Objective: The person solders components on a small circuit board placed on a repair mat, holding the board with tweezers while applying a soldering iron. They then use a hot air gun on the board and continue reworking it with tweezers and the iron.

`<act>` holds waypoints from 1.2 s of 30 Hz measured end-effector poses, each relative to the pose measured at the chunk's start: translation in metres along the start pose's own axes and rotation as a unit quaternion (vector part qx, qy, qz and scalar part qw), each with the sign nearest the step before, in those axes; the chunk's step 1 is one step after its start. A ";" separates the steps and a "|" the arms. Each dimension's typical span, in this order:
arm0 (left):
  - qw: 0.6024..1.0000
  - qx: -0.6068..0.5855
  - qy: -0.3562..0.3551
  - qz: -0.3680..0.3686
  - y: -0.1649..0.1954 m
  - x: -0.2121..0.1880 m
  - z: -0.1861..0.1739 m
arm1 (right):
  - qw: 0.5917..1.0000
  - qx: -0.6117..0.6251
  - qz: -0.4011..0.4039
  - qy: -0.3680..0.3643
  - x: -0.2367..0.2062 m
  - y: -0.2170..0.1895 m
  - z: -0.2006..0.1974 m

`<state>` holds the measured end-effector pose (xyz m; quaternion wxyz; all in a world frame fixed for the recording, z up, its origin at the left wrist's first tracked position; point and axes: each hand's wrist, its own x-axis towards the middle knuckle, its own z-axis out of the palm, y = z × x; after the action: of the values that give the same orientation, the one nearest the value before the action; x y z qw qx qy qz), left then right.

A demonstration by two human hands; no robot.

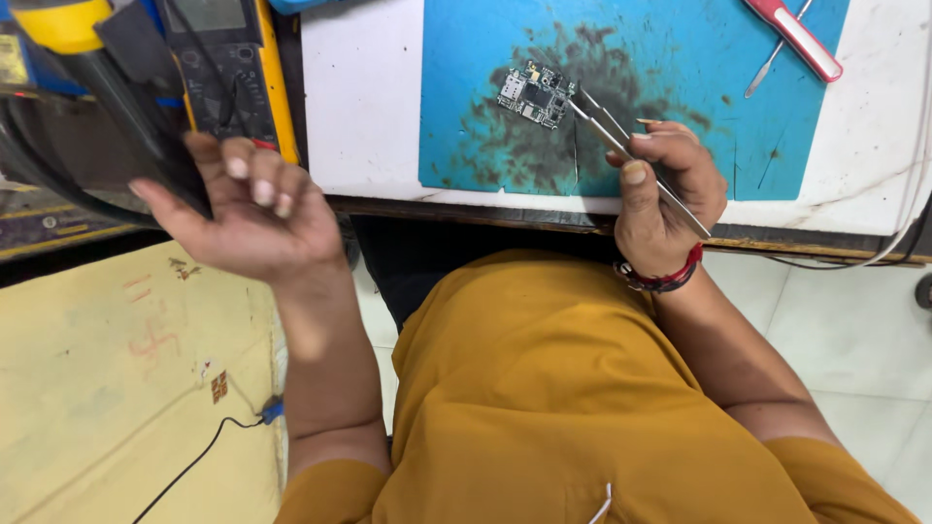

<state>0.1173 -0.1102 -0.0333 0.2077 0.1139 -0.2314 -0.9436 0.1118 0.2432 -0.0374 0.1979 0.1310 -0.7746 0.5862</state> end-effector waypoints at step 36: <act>0.552 0.728 -0.369 0.170 -0.113 -0.009 0.057 | 0.972 -0.220 -0.024 -0.080 0.068 -0.006 0.009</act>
<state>0.0690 0.0073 -0.0374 0.1067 -0.1738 -0.9108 -0.3589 0.0526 0.2345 -0.0032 0.1732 0.1490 -0.8944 0.3846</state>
